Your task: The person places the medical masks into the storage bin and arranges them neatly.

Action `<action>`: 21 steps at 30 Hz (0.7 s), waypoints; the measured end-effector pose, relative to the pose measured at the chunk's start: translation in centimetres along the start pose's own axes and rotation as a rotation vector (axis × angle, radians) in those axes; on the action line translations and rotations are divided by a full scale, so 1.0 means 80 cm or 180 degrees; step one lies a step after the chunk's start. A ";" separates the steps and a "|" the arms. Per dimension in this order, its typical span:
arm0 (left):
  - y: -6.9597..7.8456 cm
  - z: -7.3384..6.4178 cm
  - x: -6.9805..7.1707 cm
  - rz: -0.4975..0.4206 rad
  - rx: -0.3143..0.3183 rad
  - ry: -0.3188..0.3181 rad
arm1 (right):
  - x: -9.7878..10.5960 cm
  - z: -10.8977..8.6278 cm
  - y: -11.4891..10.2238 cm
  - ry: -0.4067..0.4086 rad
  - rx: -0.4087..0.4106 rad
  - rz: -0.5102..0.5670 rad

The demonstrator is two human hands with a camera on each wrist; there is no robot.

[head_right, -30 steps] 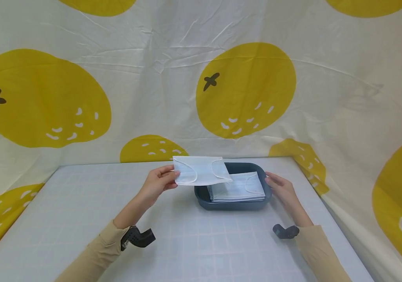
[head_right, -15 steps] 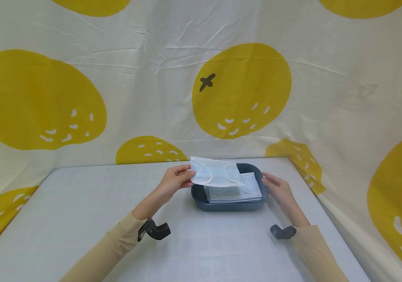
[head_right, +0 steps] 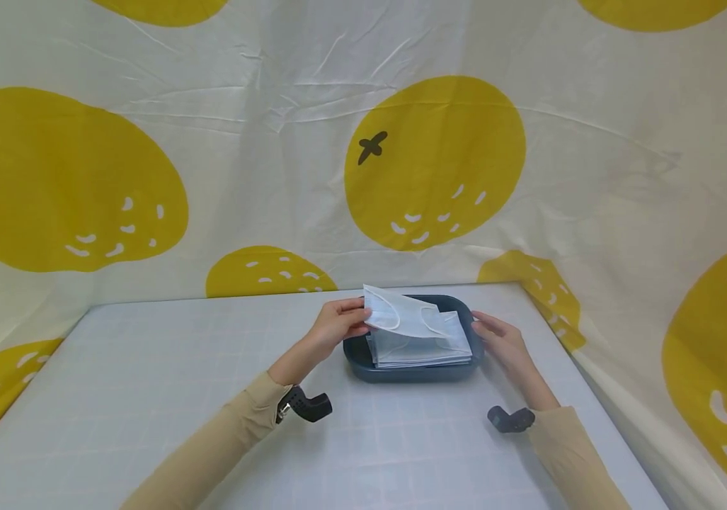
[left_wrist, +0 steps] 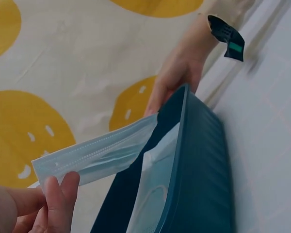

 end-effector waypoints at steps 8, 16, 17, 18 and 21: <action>-0.006 0.003 -0.020 -0.0050 0.0060 -0.0062 | -0.001 -0.001 0.000 -0.0033 -0.0011 0.0037; -0.006 0.006 -0.032 -0.0097 0.0054 -0.0015 | -0.001 0.001 0.000 -0.0034 -0.0039 0.0028; -0.006 0.007 -0.033 -0.0106 0.0053 -0.0013 | -0.001 0.001 0.000 -0.0034 -0.0034 0.0019; -0.006 0.008 -0.035 -0.0116 0.0063 -0.0009 | -0.001 0.002 0.001 -0.0030 -0.0034 0.0030; -0.006 0.011 -0.038 -0.0123 0.0059 0.0019 | 0.000 0.002 0.001 -0.0034 -0.0023 0.0052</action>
Point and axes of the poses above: each hand's wrist, its own z-axis towards the middle knuckle, its own x-axis out of the back of the hand, y = z × x, the point moved 3 cm from there along z, towards the middle knuckle, and after that the axes turned 9 degrees about z, right-handed, at the moved point
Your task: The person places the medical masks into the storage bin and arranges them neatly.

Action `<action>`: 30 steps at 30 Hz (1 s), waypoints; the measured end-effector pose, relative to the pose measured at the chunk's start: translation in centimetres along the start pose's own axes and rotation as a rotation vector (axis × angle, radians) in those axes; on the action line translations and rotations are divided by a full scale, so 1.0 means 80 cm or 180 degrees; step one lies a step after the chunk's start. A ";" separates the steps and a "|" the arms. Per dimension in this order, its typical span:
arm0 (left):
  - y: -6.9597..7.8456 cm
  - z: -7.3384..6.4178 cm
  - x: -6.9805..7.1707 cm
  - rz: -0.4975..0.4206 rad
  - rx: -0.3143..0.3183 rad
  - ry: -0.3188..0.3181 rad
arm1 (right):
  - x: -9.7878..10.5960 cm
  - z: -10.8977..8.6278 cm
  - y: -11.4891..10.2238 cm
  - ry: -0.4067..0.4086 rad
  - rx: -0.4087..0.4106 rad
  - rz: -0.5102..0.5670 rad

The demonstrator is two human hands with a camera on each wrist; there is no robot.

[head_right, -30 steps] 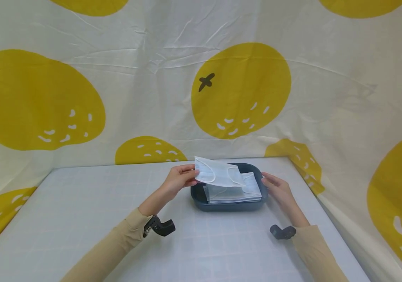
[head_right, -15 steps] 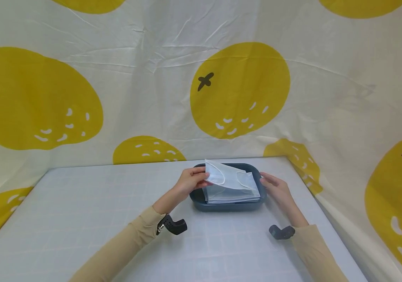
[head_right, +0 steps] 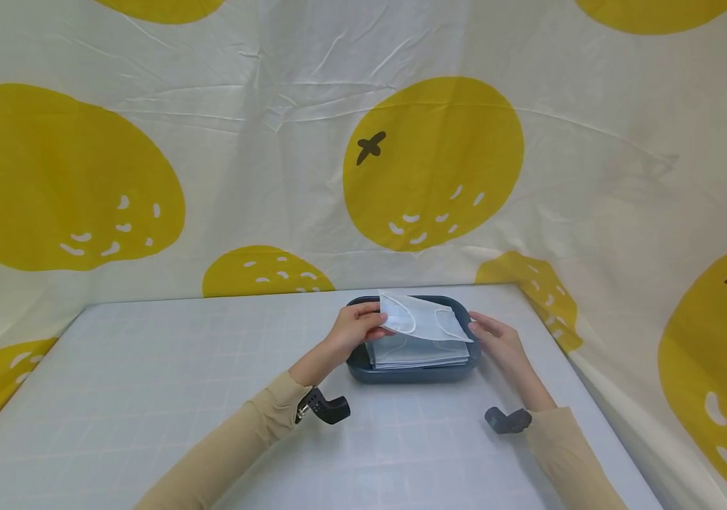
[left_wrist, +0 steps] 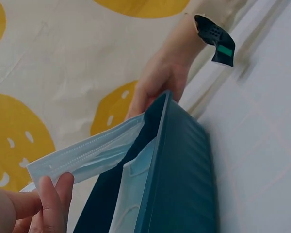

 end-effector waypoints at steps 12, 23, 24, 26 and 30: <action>-0.007 -0.003 -0.005 0.0230 -0.0125 0.0219 | -0.003 0.002 0.000 0.0040 0.0006 0.0028; -0.011 -0.007 0.008 0.0877 -0.0376 0.0437 | -0.001 0.000 0.001 0.0056 0.0004 -0.0020; -0.012 -0.007 0.009 0.0904 -0.0368 0.0434 | -0.001 0.001 0.001 0.0055 0.0006 -0.0027; -0.012 -0.007 0.010 0.0967 -0.0341 0.0419 | 0.000 0.000 0.001 0.0054 0.0011 -0.0038; -0.012 -0.007 0.011 0.1098 -0.0312 0.0387 | 0.000 0.000 0.001 0.0059 0.0019 -0.0059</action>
Point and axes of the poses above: each hand's wrist, its own z-axis towards the middle knuckle, its own x-axis out of the back of the hand, y = z × x, the point moved 3 cm from there along z, towards the middle knuckle, and after that the axes turned 9 degrees about z, right-handed, at the moved point
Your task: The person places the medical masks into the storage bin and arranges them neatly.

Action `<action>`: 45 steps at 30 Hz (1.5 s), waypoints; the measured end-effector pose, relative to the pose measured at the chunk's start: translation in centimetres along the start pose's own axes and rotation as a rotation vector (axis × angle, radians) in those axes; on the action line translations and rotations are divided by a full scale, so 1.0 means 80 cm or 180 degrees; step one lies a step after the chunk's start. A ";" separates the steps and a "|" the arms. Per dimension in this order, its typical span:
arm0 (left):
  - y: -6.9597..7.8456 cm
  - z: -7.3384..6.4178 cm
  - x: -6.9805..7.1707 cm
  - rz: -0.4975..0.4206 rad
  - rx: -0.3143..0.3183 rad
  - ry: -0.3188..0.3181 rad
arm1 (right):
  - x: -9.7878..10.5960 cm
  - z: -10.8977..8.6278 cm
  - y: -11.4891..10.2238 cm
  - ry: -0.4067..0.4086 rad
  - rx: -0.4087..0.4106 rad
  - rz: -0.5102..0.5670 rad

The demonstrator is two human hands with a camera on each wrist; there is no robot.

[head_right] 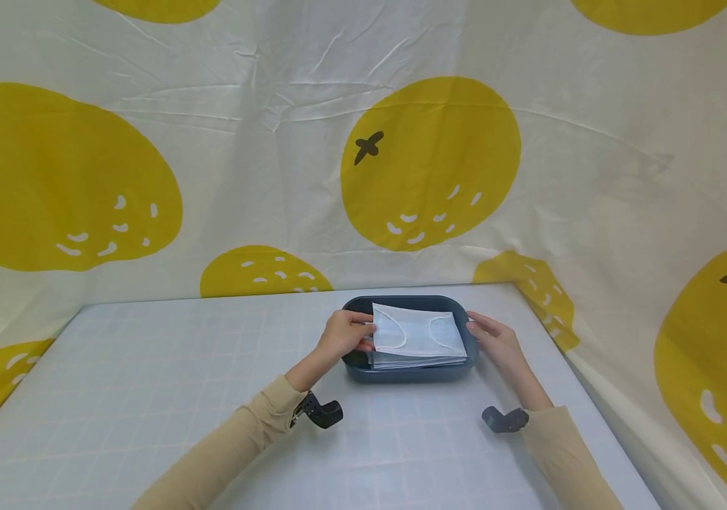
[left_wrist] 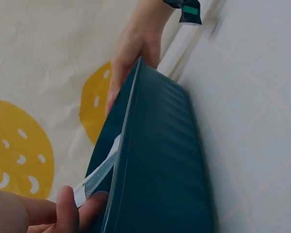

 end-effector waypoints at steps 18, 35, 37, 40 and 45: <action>0.001 -0.009 0.011 0.0399 0.0250 -0.0126 | -0.006 0.001 -0.003 -0.0020 -0.0041 -0.0015; 0.000 -0.025 0.016 0.0297 -0.0060 -0.0279 | 0.005 0.001 -0.004 0.0250 0.0036 -0.0313; -0.002 -0.025 0.018 0.0227 -0.0093 -0.0261 | 0.005 0.004 -0.003 0.0288 0.0025 -0.0324; -0.008 -0.026 0.024 0.0076 -0.0239 -0.0179 | 0.002 0.007 -0.004 0.0343 0.0050 -0.0440; -0.019 -0.032 0.047 0.0160 -0.0542 0.0114 | 0.006 0.003 -0.013 0.0292 0.0354 -0.0999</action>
Point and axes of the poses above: each hand's wrist, its own z-axis towards the middle knuckle, its own x-axis out of the back of the hand, y = z × x, the point moved 3 cm from there along z, towards the middle knuckle, and after that the axes turned 9 degrees about z, right-handed, at the moved point
